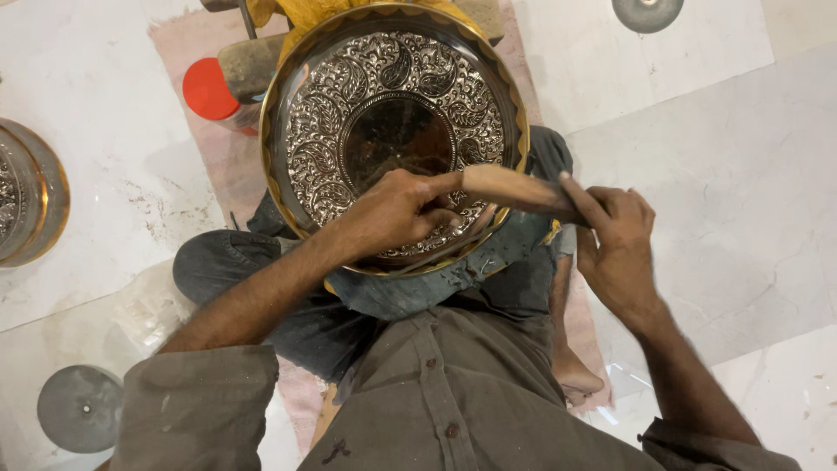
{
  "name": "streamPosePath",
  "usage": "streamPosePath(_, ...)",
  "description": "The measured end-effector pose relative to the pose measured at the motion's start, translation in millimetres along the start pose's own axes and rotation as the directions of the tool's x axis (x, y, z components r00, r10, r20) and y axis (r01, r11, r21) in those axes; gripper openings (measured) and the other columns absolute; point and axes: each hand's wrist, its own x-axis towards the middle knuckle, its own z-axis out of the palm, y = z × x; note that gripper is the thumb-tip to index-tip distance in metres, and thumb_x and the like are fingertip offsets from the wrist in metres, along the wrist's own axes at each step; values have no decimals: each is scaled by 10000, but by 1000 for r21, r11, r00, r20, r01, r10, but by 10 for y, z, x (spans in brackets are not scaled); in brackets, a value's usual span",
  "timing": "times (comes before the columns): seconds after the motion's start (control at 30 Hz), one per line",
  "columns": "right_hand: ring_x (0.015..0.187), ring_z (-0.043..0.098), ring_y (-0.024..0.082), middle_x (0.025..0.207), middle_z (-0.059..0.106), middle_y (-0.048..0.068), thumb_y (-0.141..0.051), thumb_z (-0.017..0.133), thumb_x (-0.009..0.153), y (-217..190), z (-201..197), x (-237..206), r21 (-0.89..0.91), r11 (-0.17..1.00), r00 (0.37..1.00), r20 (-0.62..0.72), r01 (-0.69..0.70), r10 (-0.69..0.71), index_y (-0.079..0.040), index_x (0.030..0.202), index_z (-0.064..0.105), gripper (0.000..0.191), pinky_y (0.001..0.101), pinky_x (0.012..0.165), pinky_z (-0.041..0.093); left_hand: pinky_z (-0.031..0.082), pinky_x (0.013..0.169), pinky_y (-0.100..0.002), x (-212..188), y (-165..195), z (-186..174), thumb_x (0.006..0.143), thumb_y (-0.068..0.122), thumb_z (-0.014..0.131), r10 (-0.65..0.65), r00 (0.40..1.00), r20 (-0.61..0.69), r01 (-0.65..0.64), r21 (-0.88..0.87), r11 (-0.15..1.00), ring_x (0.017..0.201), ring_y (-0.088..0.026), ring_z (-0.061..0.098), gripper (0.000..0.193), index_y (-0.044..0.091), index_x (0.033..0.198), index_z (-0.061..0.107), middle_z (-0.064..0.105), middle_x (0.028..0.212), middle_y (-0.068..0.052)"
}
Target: The person sits cross-legged on the floor and uses a small metal punch and a wooden mallet to emboss intricate patterns into a large brass plate. They repeatedly strike the punch to create detailed designs on the plate's surface.
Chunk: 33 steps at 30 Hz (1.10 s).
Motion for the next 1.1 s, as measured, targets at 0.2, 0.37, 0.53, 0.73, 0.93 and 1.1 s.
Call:
streamPosePath(0.2,1195,630,215,1281,591,134,101,605,949,17,131,-89,635,732,964,88,-247,249,-122,1544,459,652,349,1026,542,608,772,-412,0,-13,-18,879,130,765,77,997,-18,-77,-35,996,859,-286,787,499,157,1353,613,790,941,-136)
streamPosePath(0.37,1189,613,196,1267,608,123,76,638,963,47,275,-178,802,540,945,92,-257,314,-116,1532,477,621,325,1037,530,620,743,-393,44,-23,-33,887,172,778,53,998,28,-53,10,999,781,-244,786,492,192,1356,630,788,973,-139)
streamPosePath(0.53,1177,602,249,1234,643,124,75,685,897,65,291,-200,497,848,973,-31,-183,229,-160,1485,540,650,403,1053,492,630,719,-362,97,-10,-27,887,210,764,-8,996,93,8,1,1000,710,-177,780,514,218,1380,620,802,949,-100)
streamPosePath(0.73,1102,622,260,1177,616,108,73,702,880,5,189,-182,316,934,984,-1,-166,176,-184,1528,504,725,408,1009,504,631,748,-362,91,-40,-48,883,218,784,43,995,88,-44,11,999,758,-177,787,494,187,1354,636,800,965,-110)
streamPosePath(0.93,1214,637,246,1280,564,135,146,601,911,-69,179,-197,565,797,970,24,-213,243,-134,1536,505,692,350,1047,571,630,755,-356,104,-67,-50,862,176,785,83,993,82,-82,-23,996,800,-193,793,496,185,1341,658,797,1004,-110)
streamPosePath(1.1,1155,622,232,1299,625,124,74,630,964,-88,166,-203,766,582,925,44,-273,377,-144,1555,443,657,326,982,517,633,738,-356,107,-60,-71,860,156,795,160,987,24,-159,-65,985,813,-219,793,495,165,1335,655,756,1177,-136)
